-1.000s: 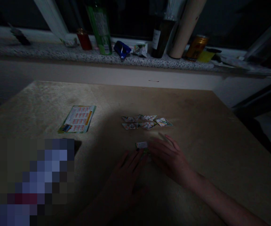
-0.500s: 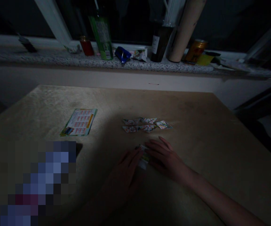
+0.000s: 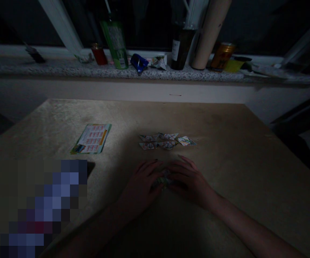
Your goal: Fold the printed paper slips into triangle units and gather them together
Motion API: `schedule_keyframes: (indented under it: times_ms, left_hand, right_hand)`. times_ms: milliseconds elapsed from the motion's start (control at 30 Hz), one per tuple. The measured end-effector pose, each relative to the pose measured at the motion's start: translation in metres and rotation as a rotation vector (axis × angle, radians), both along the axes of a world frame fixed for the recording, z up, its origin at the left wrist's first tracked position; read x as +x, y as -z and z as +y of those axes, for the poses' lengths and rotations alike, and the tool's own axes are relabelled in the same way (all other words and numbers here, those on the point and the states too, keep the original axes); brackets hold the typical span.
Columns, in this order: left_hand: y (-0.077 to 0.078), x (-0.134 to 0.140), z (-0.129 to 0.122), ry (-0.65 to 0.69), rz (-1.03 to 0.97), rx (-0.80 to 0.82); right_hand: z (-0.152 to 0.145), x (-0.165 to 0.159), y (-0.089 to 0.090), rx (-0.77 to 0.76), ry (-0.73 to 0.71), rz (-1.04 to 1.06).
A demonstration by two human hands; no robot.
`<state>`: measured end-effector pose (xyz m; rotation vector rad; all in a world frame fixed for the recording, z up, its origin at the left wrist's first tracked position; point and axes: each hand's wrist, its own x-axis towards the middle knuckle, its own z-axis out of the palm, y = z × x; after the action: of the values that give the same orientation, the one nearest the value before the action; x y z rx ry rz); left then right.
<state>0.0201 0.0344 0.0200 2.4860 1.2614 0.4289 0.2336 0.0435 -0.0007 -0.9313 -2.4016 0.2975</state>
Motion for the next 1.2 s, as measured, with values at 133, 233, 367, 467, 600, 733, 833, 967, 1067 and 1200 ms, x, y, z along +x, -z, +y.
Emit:
schedule_keyframes:
  times_ms: [133,233,367,467,600,733,833,967,1067,1200]
  left_hand:
    - [-0.002,-0.004,0.003,0.021,-0.098,-0.026]
    - [-0.004,-0.008,0.005,0.051,-0.222,-0.038]
    - [-0.004,-0.012,0.008,0.144,-0.355,-0.075]
    - [-0.001,-0.015,0.010,0.198,-0.364,-0.097]
    - [0.002,-0.019,0.014,0.235,-0.267,-0.096]
    - [0.003,-0.023,0.016,0.177,-0.157,-0.016]
    - [0.003,-0.025,0.016,0.165,-0.117,0.019]
    - [0.002,-0.025,0.016,0.155,-0.136,0.103]
    - [0.002,-0.023,0.017,0.098,-0.136,0.189]
    - [0.004,-0.021,0.019,0.026,-0.044,0.217]
  right_hand:
    - [0.000,0.003,-0.003,0.017,-0.034,-0.027]
    - [0.001,0.005,-0.005,0.073,-0.076,-0.064]
    - [0.001,0.008,-0.007,0.134,-0.079,-0.070]
    - [0.001,0.009,-0.007,0.183,-0.074,-0.023]
    - [0.001,0.010,-0.005,0.248,-0.066,-0.030]
    - [-0.001,0.013,-0.001,0.263,-0.070,-0.062]
    - [-0.003,0.014,-0.002,0.291,-0.077,-0.101]
    - [-0.009,0.013,-0.009,0.312,-0.062,-0.125]
    - [-0.015,0.011,-0.011,0.327,-0.083,-0.125]
    - [-0.019,0.009,-0.006,0.329,-0.136,-0.166]
